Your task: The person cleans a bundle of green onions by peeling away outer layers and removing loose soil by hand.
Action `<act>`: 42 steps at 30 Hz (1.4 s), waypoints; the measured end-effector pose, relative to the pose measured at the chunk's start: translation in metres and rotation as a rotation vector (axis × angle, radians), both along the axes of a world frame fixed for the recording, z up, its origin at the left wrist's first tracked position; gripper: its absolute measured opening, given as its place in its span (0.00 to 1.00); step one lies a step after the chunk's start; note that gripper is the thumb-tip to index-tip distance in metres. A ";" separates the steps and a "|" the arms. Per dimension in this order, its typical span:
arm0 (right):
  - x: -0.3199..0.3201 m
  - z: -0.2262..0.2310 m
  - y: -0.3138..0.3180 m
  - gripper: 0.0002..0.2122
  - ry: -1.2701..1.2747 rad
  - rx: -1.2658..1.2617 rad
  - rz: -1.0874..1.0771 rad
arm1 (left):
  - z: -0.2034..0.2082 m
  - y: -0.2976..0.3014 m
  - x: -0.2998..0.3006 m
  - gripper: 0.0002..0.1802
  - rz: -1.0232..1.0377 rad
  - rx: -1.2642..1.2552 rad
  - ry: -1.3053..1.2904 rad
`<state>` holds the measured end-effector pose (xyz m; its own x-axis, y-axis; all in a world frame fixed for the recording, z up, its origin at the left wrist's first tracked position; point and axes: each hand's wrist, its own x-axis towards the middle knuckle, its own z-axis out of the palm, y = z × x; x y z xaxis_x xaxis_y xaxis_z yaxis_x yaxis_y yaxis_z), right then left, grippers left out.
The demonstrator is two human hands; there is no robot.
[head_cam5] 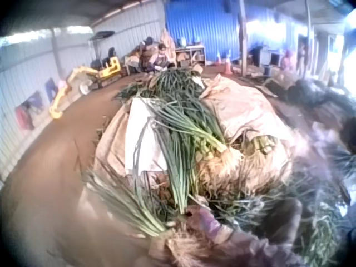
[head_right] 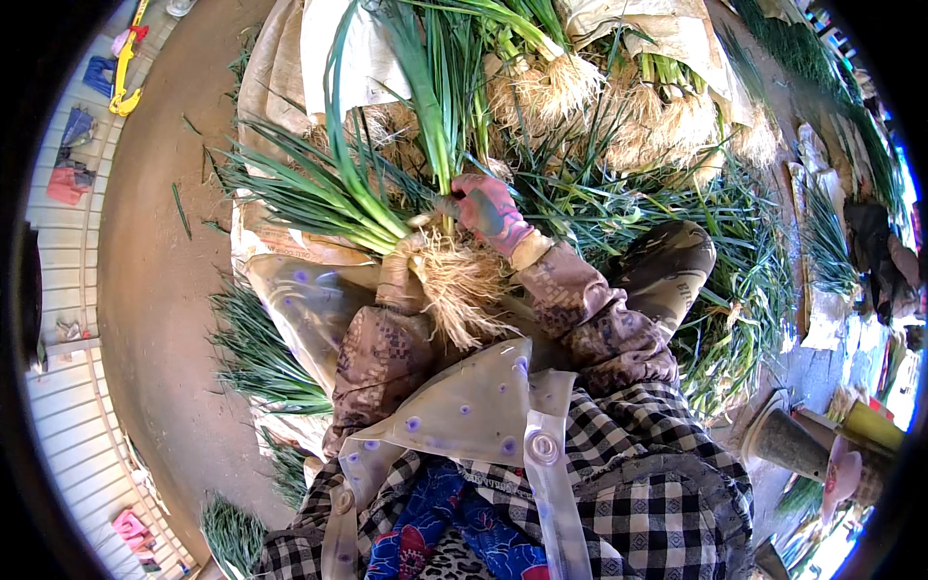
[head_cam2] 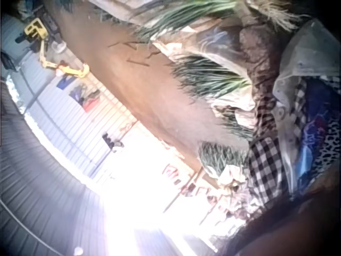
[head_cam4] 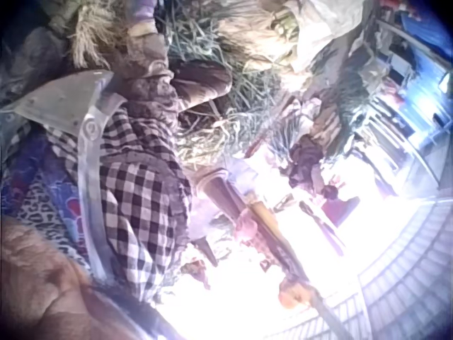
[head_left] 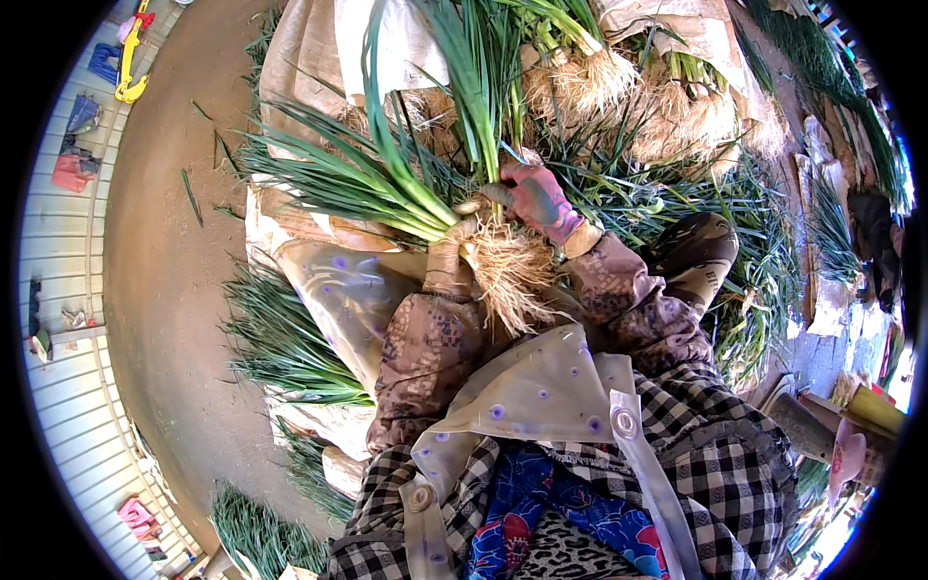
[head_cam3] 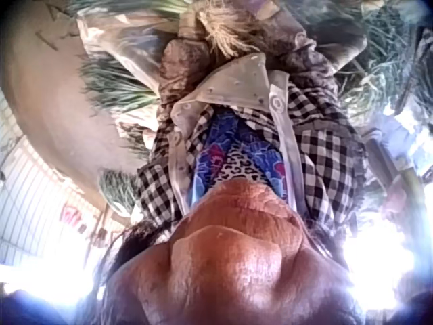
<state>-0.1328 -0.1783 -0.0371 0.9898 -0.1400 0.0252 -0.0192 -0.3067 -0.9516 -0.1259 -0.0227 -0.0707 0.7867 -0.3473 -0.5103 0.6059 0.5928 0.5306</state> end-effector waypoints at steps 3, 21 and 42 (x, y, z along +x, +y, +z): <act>0.015 -0.057 -0.024 0.15 0.062 -0.060 -0.222 | 0.016 0.001 0.006 0.07 -0.063 0.078 -0.204; 0.008 -0.003 -0.008 0.16 0.183 0.587 0.407 | -0.007 0.026 0.010 0.19 -0.247 0.330 -0.307; 0.011 -0.061 -0.031 0.08 0.042 -0.058 -0.455 | 0.000 0.047 0.010 0.13 -0.246 0.147 -0.179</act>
